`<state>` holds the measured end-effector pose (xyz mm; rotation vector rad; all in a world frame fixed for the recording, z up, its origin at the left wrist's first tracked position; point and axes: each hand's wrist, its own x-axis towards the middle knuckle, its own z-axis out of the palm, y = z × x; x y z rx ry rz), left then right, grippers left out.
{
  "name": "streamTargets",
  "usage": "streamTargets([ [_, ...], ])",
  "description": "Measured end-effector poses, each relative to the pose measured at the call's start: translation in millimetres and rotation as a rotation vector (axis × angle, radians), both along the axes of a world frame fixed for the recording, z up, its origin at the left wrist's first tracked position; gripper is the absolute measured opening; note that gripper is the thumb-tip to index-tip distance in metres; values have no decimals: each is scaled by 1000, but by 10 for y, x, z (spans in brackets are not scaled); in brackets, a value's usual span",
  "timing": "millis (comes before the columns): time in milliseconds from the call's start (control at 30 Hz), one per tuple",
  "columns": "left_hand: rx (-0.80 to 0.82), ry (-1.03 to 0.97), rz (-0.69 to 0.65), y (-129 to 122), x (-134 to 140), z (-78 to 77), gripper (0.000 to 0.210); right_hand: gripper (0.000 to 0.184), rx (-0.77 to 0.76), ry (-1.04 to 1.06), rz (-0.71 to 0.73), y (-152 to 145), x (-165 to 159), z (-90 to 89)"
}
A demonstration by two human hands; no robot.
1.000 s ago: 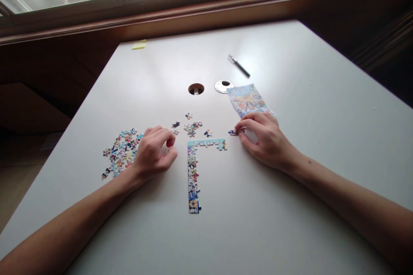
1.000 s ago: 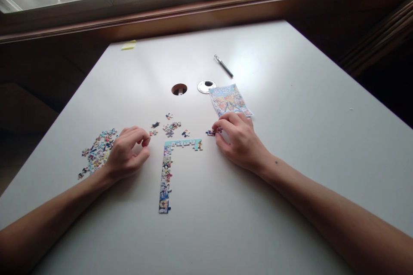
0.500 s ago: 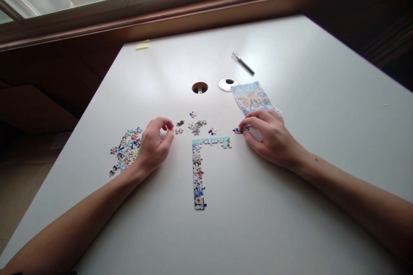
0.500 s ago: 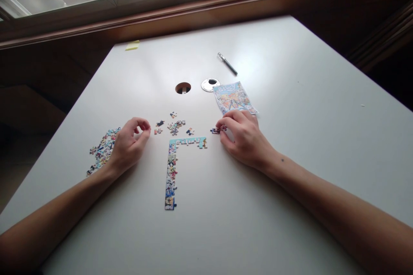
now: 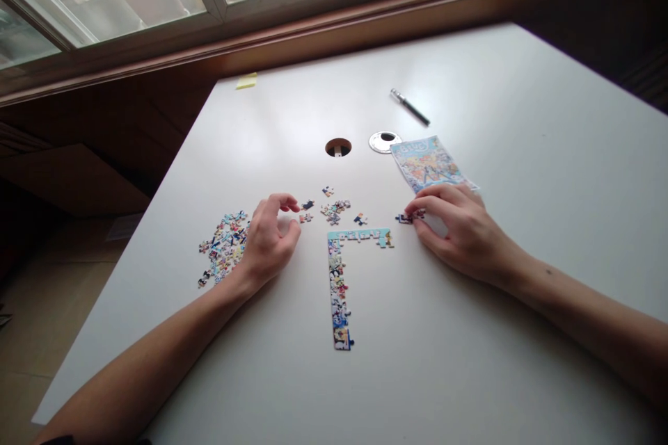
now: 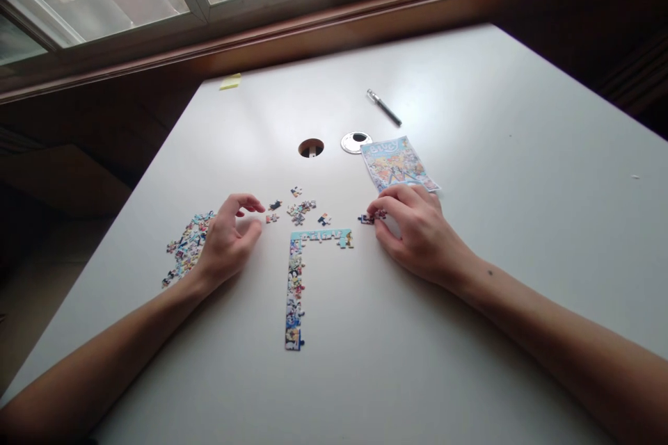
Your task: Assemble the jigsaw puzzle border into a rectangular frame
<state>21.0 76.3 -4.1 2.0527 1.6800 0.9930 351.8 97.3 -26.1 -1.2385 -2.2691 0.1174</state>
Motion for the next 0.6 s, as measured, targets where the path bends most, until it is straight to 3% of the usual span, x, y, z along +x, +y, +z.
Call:
streamTargets([
  [200,35,117,-61,0,-19,-16,30,15,-8,-6,5,5,16,-13],
  [367,105,227,-187,-25,-3,-10,22,15,-14,-10,8,5,21,-6],
  [600,68,402,-359,-62,24,-16,36,16,-17,-6,8,-4,5,20],
])
